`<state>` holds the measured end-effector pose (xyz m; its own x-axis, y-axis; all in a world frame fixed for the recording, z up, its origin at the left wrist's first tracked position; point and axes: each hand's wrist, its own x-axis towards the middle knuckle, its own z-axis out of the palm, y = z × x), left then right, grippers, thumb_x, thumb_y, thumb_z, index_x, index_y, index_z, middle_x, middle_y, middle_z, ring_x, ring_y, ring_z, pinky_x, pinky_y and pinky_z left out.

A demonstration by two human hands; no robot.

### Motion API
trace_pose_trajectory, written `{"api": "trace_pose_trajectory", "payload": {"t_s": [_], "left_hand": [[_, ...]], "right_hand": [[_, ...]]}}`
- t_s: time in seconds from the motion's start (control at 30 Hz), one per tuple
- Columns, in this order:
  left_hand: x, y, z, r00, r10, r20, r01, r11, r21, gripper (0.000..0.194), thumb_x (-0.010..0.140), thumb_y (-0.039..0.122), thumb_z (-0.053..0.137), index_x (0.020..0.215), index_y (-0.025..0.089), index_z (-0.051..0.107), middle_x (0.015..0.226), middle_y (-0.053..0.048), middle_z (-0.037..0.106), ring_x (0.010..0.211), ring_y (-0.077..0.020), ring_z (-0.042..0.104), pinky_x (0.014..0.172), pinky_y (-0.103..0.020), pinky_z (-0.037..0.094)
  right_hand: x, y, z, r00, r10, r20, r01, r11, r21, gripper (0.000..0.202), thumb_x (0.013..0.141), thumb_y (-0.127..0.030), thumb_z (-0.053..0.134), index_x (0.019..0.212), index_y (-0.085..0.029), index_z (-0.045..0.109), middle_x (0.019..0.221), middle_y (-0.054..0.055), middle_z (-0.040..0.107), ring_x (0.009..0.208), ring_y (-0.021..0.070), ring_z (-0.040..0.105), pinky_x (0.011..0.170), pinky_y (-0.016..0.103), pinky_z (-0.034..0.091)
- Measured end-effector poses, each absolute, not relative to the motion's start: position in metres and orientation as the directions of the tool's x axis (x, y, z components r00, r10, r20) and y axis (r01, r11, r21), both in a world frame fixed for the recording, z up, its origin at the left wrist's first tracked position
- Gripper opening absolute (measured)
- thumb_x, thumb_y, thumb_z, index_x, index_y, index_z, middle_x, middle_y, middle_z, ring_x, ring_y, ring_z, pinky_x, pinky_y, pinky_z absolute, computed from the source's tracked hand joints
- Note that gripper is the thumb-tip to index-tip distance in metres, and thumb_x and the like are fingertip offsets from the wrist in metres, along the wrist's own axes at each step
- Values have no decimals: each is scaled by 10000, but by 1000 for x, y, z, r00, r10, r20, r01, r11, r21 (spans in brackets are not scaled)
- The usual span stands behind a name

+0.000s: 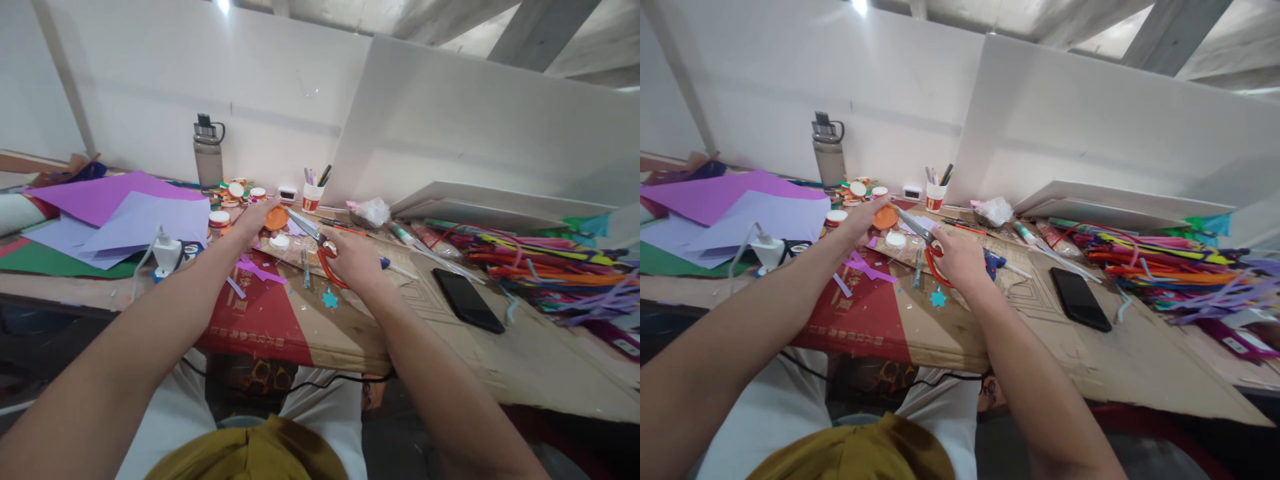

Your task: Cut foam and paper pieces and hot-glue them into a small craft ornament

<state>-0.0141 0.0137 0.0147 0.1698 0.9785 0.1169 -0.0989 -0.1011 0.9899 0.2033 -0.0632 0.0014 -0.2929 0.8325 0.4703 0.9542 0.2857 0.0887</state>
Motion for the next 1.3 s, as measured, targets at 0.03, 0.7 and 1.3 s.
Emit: {"api": "trace_pose_trajectory", "payload": {"t_s": [0.03, 0.7, 1.3], "left_hand": [[-14, 14, 14, 172, 978, 117, -103, -101, 990, 349, 870, 488, 536, 762, 157, 564, 565, -38, 653, 321, -83, 458, 320, -196, 295], [-16, 17, 12, 170, 979, 116, -123, -96, 988, 348, 864, 489, 551, 740, 164, 549, 521, -25, 618, 323, -82, 463, 306, -190, 279], [-18, 11, 18, 224, 971, 84, -187, -42, 981, 305, 863, 459, 549, 786, 164, 544, 539, -26, 623, 330, -80, 458, 319, -185, 288]], "right_hand": [[204, -63, 1, -295, 833, 468, 954, 284, 95, 391, 896, -315, 500, 1281, -284, 561, 1073, 65, 718, 925, 240, 654, 700, 299, 409], [204, -61, 1, -333, 827, 453, 940, 328, 91, 405, 872, -220, 486, 1266, -264, 564, 1082, 67, 704, 958, 231, 638, 743, 303, 420], [204, -57, -1, -264, 833, 487, 892, 402, -205, 371, 857, -211, 490, 1201, -227, 627, 1073, 76, 716, 957, 220, 646, 808, 293, 444]]}}
